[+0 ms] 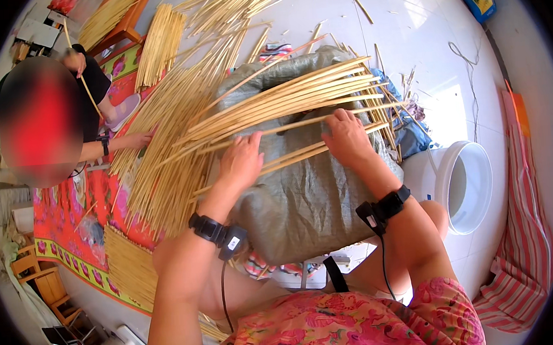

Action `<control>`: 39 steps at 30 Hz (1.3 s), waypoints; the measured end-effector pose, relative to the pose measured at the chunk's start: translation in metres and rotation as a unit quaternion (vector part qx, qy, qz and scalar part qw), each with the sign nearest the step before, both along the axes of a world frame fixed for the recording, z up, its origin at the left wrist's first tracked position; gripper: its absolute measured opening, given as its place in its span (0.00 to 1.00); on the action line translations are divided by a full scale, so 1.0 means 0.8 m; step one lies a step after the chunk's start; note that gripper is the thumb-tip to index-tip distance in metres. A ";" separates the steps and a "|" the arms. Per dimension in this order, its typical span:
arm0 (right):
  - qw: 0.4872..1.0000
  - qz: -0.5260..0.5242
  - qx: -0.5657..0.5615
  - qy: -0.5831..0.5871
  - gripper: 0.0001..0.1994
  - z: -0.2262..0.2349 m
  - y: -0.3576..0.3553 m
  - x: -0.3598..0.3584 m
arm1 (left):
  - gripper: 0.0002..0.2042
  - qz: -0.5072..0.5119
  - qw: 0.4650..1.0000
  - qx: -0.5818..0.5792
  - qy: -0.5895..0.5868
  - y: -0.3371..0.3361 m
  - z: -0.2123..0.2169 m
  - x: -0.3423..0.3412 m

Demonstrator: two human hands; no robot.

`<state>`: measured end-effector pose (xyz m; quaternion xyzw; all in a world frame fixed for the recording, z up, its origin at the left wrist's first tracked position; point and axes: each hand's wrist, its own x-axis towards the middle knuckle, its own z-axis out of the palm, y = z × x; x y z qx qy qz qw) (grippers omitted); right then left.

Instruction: The person organizes bamboo rods over a frame, threading them through existing cross-beams to assemble a flat screen.

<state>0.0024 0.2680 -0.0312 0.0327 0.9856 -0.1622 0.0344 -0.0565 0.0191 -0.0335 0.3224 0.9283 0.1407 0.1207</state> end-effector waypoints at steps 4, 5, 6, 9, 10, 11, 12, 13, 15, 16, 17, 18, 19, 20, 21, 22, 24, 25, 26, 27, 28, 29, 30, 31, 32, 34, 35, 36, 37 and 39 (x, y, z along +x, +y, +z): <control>0.994 0.007 -0.030 0.103 0.16 -0.004 0.002 0.002 | 0.18 0.019 0.999 0.022 0.016 0.001 0.008 -0.004; 0.989 0.000 -0.025 0.143 0.16 -0.005 -0.002 0.003 | 0.18 0.034 0.998 0.039 0.028 0.001 0.010 -0.006; 0.995 0.010 -0.024 0.094 0.16 -0.008 -0.003 0.005 | 0.17 0.049 0.996 0.055 0.039 0.001 0.011 -0.008; 0.998 0.047 -0.028 -0.015 0.15 -0.016 -0.006 0.013 | 0.15 0.036 0.984 0.100 0.145 -0.004 -0.002 -0.011; 0.997 0.063 -0.035 -0.027 0.14 -0.015 -0.008 0.016 | 0.15 0.044 0.988 0.085 0.120 -0.007 -0.006 -0.009; 0.995 0.078 -0.042 -0.039 0.13 -0.014 -0.009 0.018 | 0.14 0.051 0.992 0.071 0.094 -0.007 -0.007 -0.007; 0.995 0.075 -0.047 -0.043 0.13 -0.011 -0.009 0.018 | 0.14 0.057 0.994 0.057 0.068 -0.007 -0.009 -0.006; 0.995 0.072 -0.051 -0.048 0.13 -0.007 -0.009 0.018 | 0.14 0.053 0.996 0.038 0.058 -0.007 -0.009 -0.006; 0.995 0.067 -0.057 -0.047 0.13 -0.007 -0.008 0.018 | 0.15 0.042 0.998 0.000 0.038 -0.007 -0.008 -0.006; 0.995 0.064 -0.058 -0.042 0.13 -0.010 -0.007 0.016 | 0.14 0.034 0.999 0.008 0.028 -0.008 -0.011 -0.006; 0.996 0.062 -0.058 -0.037 0.13 -0.008 -0.008 0.013 | 0.14 0.026 0.999 0.015 0.018 -0.009 -0.012 -0.006; 0.996 0.055 -0.055 -0.031 0.14 -0.006 -0.008 0.010 | 0.14 0.018 1.000 0.023 0.009 -0.009 -0.013 -0.005; 0.997 0.049 -0.051 -0.025 0.15 -0.003 -0.010 0.006 | 0.15 0.032 0.999 0.026 0.007 -0.009 -0.014 -0.005; 0.998 0.040 -0.047 -0.019 0.16 0.000 -0.012 0.004 | 0.16 0.043 0.999 0.030 0.005 -0.003 -0.003 -0.004; 0.997 0.034 -0.053 0.032 0.17 -0.001 -0.012 0.004 | 0.16 0.055 0.998 0.034 0.003 0.001 0.002 -0.004; 0.994 0.028 -0.059 0.084 0.19 -0.004 -0.013 0.004 | 0.17 0.054 0.996 0.057 0.046 0.002 0.002 -0.005; 0.990 0.029 -0.036 0.132 0.20 -0.014 -0.013 0.007 | 0.20 0.052 0.985 0.102 0.132 0.003 0.002 -0.008; 0.991 0.035 -0.007 0.128 0.21 -0.022 -0.012 0.013 | 0.21 0.049 0.985 0.093 0.135 0.002 -0.001 -0.009; 0.991 0.042 0.022 0.125 0.22 -0.028 -0.011 0.016 | 0.22 0.046 0.986 0.085 0.139 0.001 -0.004 -0.010; 0.992 0.050 0.018 0.114 0.21 -0.033 -0.010 0.017 | 0.23 0.043 0.986 0.077 0.142 0.000 -0.006 -0.010; 0.993 0.058 0.013 0.104 0.20 -0.038 -0.007 0.018 | 0.23 0.047 0.990 0.066 0.116 0.000 -0.009 -0.009; 0.993 0.066 0.008 0.093 0.19 -0.037 -0.008 0.018 | 0.23 0.051 0.993 0.055 0.090 0.001 -0.005 -0.007; 0.995 0.062 -0.012 0.073 0.18 -0.035 -0.007 0.017 | 0.23 0.055 0.995 0.044 0.065 0.001 -0.004 -0.006; 0.996 0.058 -0.033 0.054 0.17 -0.032 -0.006 0.015 | 0.23 0.044 0.997 0.040 0.046 0.001 -0.006 -0.006; 0.997 0.055 -0.053 0.034 0.15 -0.026 -0.007 0.012 | 0.24 0.033 0.998 0.035 0.028 -0.001 -0.007 -0.006; 0.996 0.033 -0.068 0.046 0.13 -0.016 -0.011 0.006 | 0.24 0.025 0.998 0.038 0.038 -0.003 -0.008 -0.006; 0.996 0.021 -0.074 0.053 0.13 -0.012 -0.011 0.005 | 0.24 0.028 0.996 0.048 0.066 -0.001 -0.006 -0.006; 0.995 0.020 -0.069 0.074 0.12 -0.013 -0.011 0.005 | 0.24 0.031 0.993 0.057 0.094 0.000 -0.005 -0.007; 0.993 0.020 -0.063 0.094 0.12 -0.015 -0.012 0.005 | 0.24 0.043 0.990 0.064 0.117 -0.001 -0.007 -0.009; 0.992 0.022 -0.044 0.113 0.12 -0.018 -0.011 0.008 | 0.25 0.067 0.981 0.077 0.163 -0.002 -0.013 -0.015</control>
